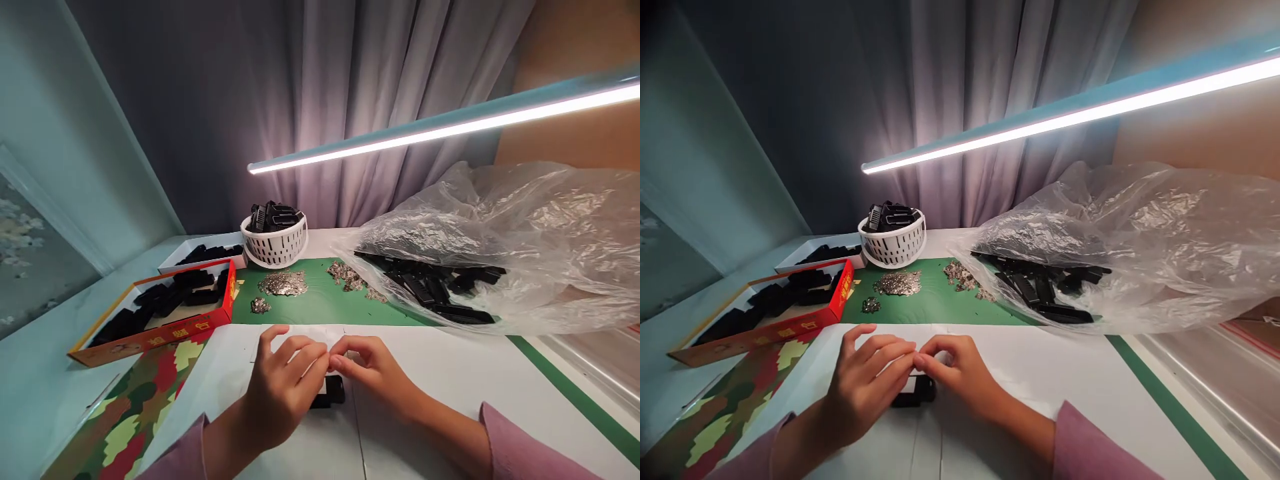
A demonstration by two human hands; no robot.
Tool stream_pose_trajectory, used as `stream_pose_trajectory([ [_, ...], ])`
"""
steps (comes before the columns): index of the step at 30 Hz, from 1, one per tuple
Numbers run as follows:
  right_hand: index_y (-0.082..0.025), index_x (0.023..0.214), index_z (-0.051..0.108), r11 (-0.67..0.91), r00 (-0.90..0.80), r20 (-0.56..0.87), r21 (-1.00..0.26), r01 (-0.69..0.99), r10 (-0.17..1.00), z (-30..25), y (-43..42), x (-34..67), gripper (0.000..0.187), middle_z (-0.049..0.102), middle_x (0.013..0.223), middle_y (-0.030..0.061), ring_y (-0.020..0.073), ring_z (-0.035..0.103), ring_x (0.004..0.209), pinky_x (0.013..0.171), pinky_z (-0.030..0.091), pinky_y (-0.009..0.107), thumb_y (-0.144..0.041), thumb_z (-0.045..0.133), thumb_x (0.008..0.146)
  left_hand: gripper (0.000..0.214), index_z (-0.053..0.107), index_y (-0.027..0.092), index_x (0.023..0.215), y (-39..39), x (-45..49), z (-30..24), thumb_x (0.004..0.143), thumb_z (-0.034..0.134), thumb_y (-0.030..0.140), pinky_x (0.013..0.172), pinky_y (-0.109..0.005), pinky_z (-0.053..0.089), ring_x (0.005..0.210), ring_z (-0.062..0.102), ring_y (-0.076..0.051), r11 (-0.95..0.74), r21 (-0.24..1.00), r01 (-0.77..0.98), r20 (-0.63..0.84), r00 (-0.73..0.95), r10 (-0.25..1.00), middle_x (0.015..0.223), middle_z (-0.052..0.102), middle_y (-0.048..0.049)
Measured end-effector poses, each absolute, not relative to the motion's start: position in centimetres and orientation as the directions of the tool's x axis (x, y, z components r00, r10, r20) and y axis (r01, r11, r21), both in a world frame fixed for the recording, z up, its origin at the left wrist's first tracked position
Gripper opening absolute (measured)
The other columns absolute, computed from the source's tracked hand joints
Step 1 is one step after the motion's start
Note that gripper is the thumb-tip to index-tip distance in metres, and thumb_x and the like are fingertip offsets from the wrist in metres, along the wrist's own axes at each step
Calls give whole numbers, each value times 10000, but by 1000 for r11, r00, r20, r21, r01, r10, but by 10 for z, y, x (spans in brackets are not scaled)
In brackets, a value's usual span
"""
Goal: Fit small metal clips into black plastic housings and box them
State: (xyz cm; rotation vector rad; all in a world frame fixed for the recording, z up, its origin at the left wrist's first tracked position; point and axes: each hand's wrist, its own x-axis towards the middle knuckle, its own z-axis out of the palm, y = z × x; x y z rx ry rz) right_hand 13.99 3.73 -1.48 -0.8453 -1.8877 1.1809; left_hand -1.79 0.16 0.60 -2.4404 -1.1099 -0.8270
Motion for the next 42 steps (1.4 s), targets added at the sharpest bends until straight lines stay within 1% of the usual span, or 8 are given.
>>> stream_pose_trajectory([
  [5,-126,668,567,291,-395,221,-948,128,892,-17,44,142,213,589,671,12,97,524,647,585,398,180,-287,470,767,320,488,167,1040,5,-25,1,727,550,191,839,-368,302,889,549,-219,-717,140,683,567,538,624,1069,569,-122],
  [11,-110,669,542,235,-235,199,-962,138,951,-23,54,144,194,576,634,26,98,526,604,571,418,194,-261,456,755,259,521,214,1015,4,-26,-4,757,496,218,669,-329,402,769,567,-227,-697,339,631,230,663,712,919,633,-55],
  [15,-110,665,543,264,-238,224,-953,150,945,-22,52,144,197,575,602,26,99,534,571,550,423,193,-247,442,764,237,510,224,1015,6,-24,1,796,419,235,689,-294,403,800,540,-204,-405,692,598,194,386,902,948,589,-59],
  [18,-119,680,538,323,-261,275,-932,162,925,-20,49,144,195,575,603,24,101,543,574,544,422,193,-253,436,778,259,489,227,1021,7,-21,6,815,374,335,549,-219,403,655,522,-141,9,960,281,-45,121,992,894,585,-34],
  [21,-127,713,512,417,-293,360,-895,161,886,-20,45,143,185,564,619,23,96,553,574,537,418,188,-253,410,800,252,526,212,964,7,-17,5,803,403,361,473,-175,376,562,475,-95,245,969,-16,-243,92,966,847,581,-20],
  [25,-139,762,468,558,-334,485,-812,172,808,-23,39,141,159,537,653,20,83,543,562,559,410,199,-218,346,825,263,557,195,901,6,-15,-1,804,400,383,414,-155,367,479,429,-67,350,915,-199,-325,148,934,708,543,3],
  [38,-144,801,539,589,-346,503,-778,219,792,-23,39,141,186,541,661,15,96,527,629,606,417,216,-75,385,722,264,557,147,894,9,-14,-6,805,415,350,416,-148,409,472,469,-80,397,887,-238,-326,288,901,558,549,-4],
  [42,-146,824,531,528,-309,457,-823,209,834,-25,40,141,184,544,661,11,98,528,614,599,429,229,-95,393,713,245,562,152,871,9,-15,-8,793,434,345,431,-171,425,520,500,-83,386,885,-259,-302,311,901,796,582,-47],
])
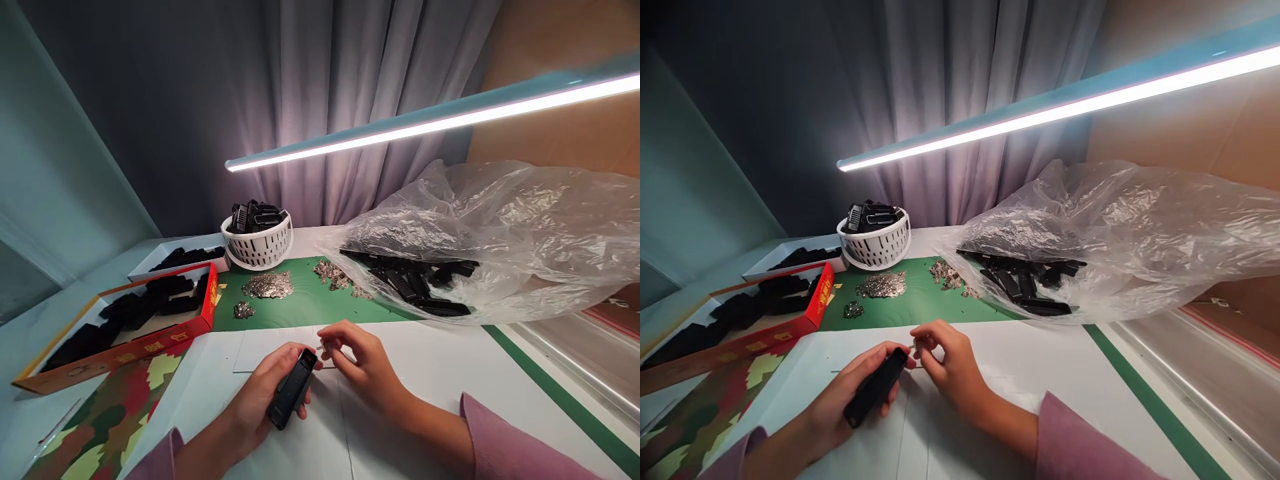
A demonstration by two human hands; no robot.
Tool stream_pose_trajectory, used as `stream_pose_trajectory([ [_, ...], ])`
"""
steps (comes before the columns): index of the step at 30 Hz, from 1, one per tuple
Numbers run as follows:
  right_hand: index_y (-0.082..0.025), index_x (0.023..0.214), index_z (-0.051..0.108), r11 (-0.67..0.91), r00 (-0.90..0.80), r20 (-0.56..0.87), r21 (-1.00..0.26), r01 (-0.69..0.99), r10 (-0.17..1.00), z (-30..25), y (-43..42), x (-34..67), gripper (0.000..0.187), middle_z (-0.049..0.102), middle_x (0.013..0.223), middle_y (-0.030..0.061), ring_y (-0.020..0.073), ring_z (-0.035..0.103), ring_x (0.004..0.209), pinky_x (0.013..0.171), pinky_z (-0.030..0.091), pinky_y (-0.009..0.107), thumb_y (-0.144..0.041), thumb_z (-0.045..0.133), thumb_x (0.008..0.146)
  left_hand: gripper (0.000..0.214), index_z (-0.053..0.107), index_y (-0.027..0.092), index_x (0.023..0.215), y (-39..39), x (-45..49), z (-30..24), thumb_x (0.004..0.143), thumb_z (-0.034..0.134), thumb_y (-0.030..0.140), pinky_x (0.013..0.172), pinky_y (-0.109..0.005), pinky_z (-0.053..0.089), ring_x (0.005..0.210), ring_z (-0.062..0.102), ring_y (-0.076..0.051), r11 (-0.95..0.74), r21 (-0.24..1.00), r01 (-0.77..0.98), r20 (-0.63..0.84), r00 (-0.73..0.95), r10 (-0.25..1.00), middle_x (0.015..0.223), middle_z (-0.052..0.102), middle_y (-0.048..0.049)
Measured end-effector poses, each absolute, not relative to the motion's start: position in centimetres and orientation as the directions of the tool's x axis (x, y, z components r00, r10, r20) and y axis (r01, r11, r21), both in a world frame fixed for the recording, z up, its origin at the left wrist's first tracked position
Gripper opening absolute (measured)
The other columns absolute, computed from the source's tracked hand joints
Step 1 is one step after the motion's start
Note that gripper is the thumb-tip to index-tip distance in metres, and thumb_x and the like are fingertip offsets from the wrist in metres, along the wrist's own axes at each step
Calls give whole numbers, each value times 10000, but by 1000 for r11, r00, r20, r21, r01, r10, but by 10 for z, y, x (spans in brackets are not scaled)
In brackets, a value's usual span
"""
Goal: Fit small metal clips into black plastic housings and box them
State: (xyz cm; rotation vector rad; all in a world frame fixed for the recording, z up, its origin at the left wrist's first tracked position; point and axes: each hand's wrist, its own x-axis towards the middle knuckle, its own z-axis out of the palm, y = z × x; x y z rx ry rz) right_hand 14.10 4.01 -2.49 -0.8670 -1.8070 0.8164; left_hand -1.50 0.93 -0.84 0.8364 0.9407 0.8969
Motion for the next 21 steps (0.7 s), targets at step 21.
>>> stream_pose_trajectory([
  [21,-127,733,536,327,-289,283,-938,115,914,-16,33,141,96,610,634,31,117,599,584,573,488,207,-219,521,714,455,484,240,933,9,-18,-14,549,723,197,743,-240,405,868,542,-167,249,909,-333,-207,158,966,842,501,21],
])
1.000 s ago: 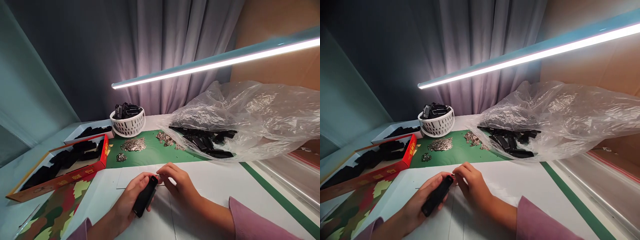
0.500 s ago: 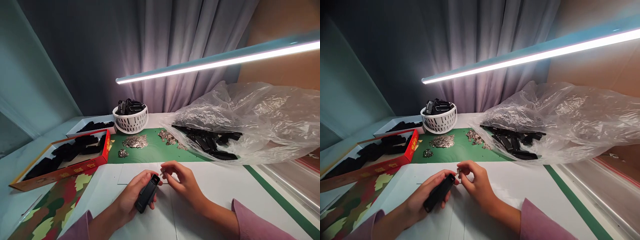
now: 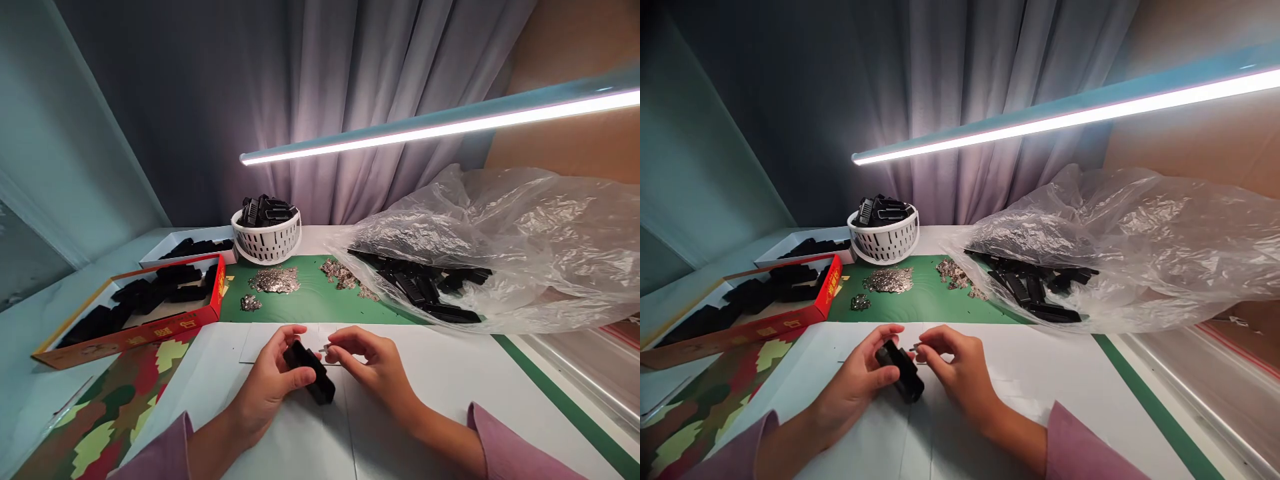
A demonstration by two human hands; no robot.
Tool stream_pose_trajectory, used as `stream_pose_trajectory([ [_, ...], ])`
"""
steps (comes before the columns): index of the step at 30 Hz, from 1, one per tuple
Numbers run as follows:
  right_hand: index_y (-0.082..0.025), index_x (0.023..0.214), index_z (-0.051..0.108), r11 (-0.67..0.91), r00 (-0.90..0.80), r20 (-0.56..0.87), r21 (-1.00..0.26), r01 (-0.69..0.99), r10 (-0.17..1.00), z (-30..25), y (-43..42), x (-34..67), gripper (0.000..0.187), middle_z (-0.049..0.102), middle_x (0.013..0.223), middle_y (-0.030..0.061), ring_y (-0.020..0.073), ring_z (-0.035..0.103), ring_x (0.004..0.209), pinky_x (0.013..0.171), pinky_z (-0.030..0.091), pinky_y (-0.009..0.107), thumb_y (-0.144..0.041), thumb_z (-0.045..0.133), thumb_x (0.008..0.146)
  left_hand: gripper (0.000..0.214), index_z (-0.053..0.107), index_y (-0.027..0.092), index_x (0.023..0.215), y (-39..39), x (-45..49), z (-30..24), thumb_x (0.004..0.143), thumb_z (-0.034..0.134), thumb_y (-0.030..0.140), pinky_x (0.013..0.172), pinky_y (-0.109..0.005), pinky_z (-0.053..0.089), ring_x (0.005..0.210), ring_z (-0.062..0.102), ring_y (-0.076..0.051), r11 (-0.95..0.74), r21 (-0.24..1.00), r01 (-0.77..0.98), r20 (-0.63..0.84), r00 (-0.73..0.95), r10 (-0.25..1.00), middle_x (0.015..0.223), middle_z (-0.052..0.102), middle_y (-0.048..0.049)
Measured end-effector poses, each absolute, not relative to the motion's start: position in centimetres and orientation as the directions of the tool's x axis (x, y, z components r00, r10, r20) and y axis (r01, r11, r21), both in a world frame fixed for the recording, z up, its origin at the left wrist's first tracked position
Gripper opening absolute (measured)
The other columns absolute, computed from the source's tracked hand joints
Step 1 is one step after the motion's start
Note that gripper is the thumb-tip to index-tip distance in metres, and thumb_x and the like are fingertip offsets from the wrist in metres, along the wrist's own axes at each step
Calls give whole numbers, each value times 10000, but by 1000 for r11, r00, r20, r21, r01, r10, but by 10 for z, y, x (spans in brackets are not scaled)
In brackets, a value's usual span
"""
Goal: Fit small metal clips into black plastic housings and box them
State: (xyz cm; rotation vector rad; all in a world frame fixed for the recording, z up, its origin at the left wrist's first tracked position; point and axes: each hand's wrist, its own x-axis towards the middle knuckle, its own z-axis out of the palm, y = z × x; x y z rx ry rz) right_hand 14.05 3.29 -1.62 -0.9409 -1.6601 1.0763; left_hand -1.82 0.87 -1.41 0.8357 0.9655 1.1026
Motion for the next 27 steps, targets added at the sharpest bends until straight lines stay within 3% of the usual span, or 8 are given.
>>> stream_pose_trajectory([
  [4,-127,661,528,281,-311,230,-951,128,922,-15,32,140,103,600,578,16,113,591,531,515,465,186,-222,539,702,358,494,210,773,9,-19,-12,514,729,137,706,-236,421,918,529,-199,131,956,-262,-129,23,991,785,516,15],
  [8,-123,647,510,223,-321,154,-957,188,934,-13,31,139,127,578,556,6,104,581,505,478,424,166,-231,522,714,351,456,206,696,6,-17,-11,496,731,117,725,-221,429,940,528,-180,-16,977,-212,3,-63,998,989,418,27],
  [16,-138,654,448,299,-300,211,-910,288,930,-16,31,139,144,557,562,5,90,565,483,459,410,157,-244,432,750,342,389,216,703,-2,-15,-15,576,686,102,762,-268,461,950,537,-177,-215,977,-11,214,-39,976,1039,371,22],
  [27,-160,667,409,402,-292,304,-833,382,907,-25,29,139,37,492,543,-13,78,429,481,477,319,176,-189,419,687,348,379,217,713,-3,-16,-19,586,701,182,755,-255,486,922,550,-155,-295,955,33,295,18,955,1011,375,30],
])
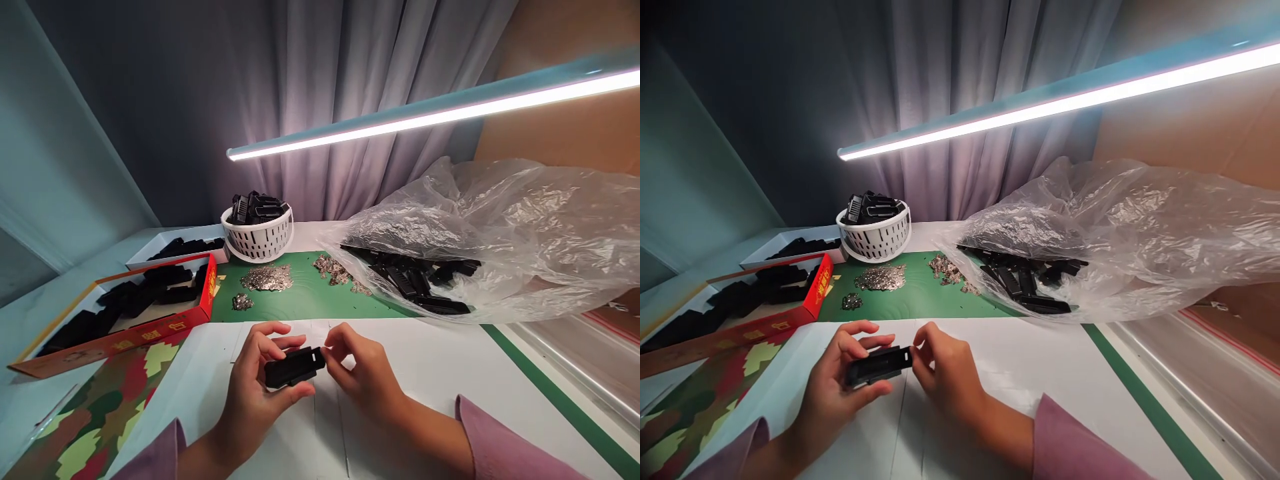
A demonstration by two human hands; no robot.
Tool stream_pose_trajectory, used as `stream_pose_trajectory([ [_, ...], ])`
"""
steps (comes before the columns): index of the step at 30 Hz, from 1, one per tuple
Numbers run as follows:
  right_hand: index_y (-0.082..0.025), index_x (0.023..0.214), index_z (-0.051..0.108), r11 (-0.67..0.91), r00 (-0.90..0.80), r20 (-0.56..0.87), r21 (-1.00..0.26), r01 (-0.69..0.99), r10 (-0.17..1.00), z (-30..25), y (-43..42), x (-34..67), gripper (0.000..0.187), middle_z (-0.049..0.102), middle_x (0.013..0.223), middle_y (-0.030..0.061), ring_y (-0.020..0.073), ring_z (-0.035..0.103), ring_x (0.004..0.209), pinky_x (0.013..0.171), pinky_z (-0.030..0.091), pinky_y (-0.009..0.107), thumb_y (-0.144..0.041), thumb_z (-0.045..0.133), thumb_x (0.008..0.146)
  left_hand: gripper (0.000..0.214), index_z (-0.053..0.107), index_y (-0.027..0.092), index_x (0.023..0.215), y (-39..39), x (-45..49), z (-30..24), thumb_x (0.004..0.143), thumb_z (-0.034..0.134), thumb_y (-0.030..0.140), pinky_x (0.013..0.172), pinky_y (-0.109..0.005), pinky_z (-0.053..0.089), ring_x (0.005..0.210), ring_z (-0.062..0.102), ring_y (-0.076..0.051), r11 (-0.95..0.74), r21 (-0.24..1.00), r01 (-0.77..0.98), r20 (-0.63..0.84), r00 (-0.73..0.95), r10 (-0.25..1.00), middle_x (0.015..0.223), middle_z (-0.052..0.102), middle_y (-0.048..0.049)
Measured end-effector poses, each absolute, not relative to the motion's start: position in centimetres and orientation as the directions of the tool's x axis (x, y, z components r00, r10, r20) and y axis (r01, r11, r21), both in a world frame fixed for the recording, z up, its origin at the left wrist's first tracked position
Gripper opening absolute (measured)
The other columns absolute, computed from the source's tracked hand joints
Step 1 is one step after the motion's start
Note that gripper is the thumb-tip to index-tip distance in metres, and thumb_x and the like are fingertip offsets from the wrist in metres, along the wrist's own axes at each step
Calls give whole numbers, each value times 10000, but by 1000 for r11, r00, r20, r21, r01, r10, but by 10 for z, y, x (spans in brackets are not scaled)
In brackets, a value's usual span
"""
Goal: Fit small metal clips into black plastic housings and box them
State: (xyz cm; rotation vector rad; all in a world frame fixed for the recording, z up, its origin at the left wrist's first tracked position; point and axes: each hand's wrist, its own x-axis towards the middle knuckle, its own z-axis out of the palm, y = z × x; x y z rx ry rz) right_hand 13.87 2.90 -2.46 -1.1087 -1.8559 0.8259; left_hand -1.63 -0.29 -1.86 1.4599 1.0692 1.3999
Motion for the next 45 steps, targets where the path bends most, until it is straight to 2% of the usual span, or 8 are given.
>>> stream_pose_trajectory([
  [5,-161,764,390,325,-360,203,-889,322,911,-23,31,138,81,448,513,-46,67,423,448,449,318,164,-226,426,731,334,397,209,702,-4,-16,-17,579,707,182,804,-280,476,999,501,-184,-341,940,25,341,6,940,1037,358,21],
  [9,-156,859,376,-72,-452,-57,-997,-16,890,-22,31,136,287,446,546,-63,53,456,460,491,357,165,-360,520,717,315,401,213,707,-9,-16,-15,595,694,178,843,-297,462,1094,412,-213,-403,915,0,403,-1,915,1096,321,13],
  [16,-121,765,442,-506,-566,-245,-781,-366,788,-22,7,115,492,514,730,42,113,529,650,579,393,211,-604,460,672,297,364,222,739,-11,-15,-21,646,643,178,847,-319,459,1139,302,-206,-603,785,139,596,96,798,1118,300,-25],
  [21,-124,758,462,-392,-513,-97,-768,-506,853,-15,3,116,337,511,759,29,112,499,716,664,386,232,-417,601,663,312,345,204,666,-7,-13,-21,662,595,390,773,-272,448,895,459,-160,-682,657,321,658,199,727,1022,379,-30],
  [25,-127,682,460,-295,-455,-56,-829,-475,889,-10,12,123,270,471,620,-15,71,439,579,554,338,183,-355,602,650,457,411,207,698,-4,-16,-18,625,412,658,698,-315,439,829,481,-203,-610,771,183,552,287,783,977,423,-52],
  [34,-128,812,507,-359,-586,-293,-933,3,756,9,19,134,266,404,538,-51,49,404,394,400,316,165,-241,415,590,356,446,300,1094,-4,-19,-17,747,484,232,935,-445,237,1164,260,-258,-536,740,405,478,244,844,1252,345,-45],
  [38,-125,727,453,-306,-653,-295,-947,100,697,12,17,137,159,418,540,-41,42,399,404,385,321,142,-189,362,613,288,545,317,1010,-5,-17,-14,749,490,209,955,-469,190,1207,171,-265,-561,674,480,492,274,826,1233,410,-15],
  [45,-53,1098,398,-186,-823,-219,-972,141,524,22,19,144,384,411,472,-45,54,388,372,355,282,133,-212,280,769,216,590,327,913,-5,-19,-11,735,530,220,954,-543,126,1224,132,-267,-533,692,486,453,283,846,1218,444,-6],
])
